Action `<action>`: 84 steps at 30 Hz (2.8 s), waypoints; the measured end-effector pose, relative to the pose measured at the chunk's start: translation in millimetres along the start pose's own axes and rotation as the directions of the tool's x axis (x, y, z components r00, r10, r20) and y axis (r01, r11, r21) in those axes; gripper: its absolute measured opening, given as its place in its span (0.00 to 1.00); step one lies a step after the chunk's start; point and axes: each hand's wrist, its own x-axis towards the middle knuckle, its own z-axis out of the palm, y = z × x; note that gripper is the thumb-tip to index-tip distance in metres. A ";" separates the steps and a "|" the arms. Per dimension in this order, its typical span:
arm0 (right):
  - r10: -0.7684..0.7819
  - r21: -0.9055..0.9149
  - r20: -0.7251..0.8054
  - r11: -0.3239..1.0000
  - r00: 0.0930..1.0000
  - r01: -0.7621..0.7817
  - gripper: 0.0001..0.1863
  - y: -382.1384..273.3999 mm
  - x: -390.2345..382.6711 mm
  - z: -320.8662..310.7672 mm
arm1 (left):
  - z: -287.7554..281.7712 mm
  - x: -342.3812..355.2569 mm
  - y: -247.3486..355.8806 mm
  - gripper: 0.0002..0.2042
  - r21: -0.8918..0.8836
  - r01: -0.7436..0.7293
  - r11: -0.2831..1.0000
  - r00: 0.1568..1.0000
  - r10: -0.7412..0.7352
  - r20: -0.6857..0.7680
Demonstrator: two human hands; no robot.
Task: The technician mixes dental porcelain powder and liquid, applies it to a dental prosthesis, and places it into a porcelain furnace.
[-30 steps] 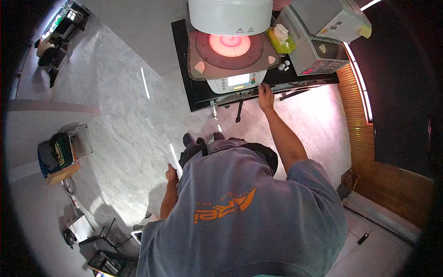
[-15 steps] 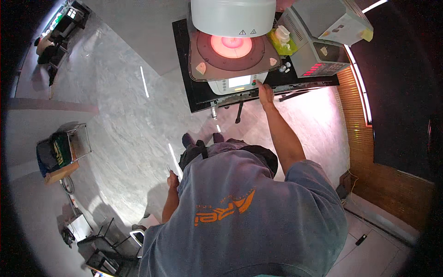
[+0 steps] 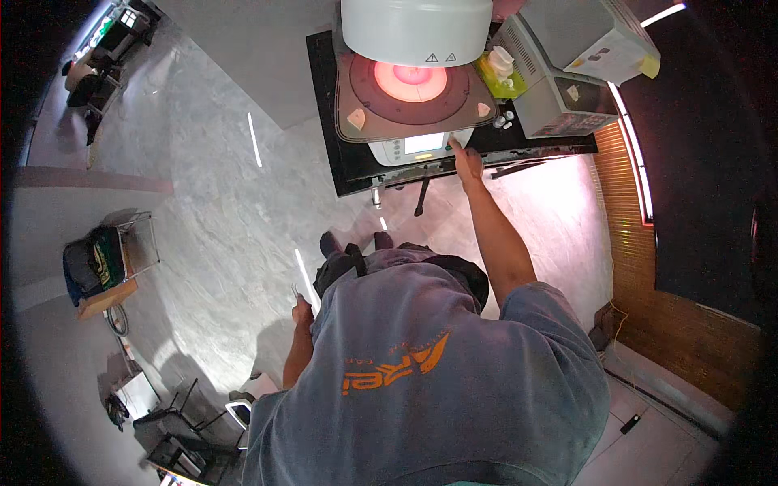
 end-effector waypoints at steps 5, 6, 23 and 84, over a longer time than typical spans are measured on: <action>-0.045 -0.014 0.079 0.999 0.996 0.046 0.41 -4.4 -10.7 -9.9 | 3.1 -8.2 -3.1 0.38 0.051 0.002 0.999 0.998 -0.005 0.055; -0.070 -0.004 0.125 0.997 0.990 0.071 0.40 -6.5 -13.3 -11.4 | 1.1 3.6 -14.5 0.38 0.100 -0.033 0.994 0.999 0.032 0.010; -0.055 -0.042 0.047 0.998 0.997 0.057 0.39 -6.4 -15.4 -7.6 | 5.5 5.0 -5.5 0.36 -0.187 -0.043 0.981 0.999 0.046 0.007; -0.054 0.256 -0.024 0.965 0.998 0.058 0.20 42.0 -2.6 -15.2 | 18.2 -20.4 -36.6 0.35 -0.040 -0.010 0.999 1.000 0.010 0.013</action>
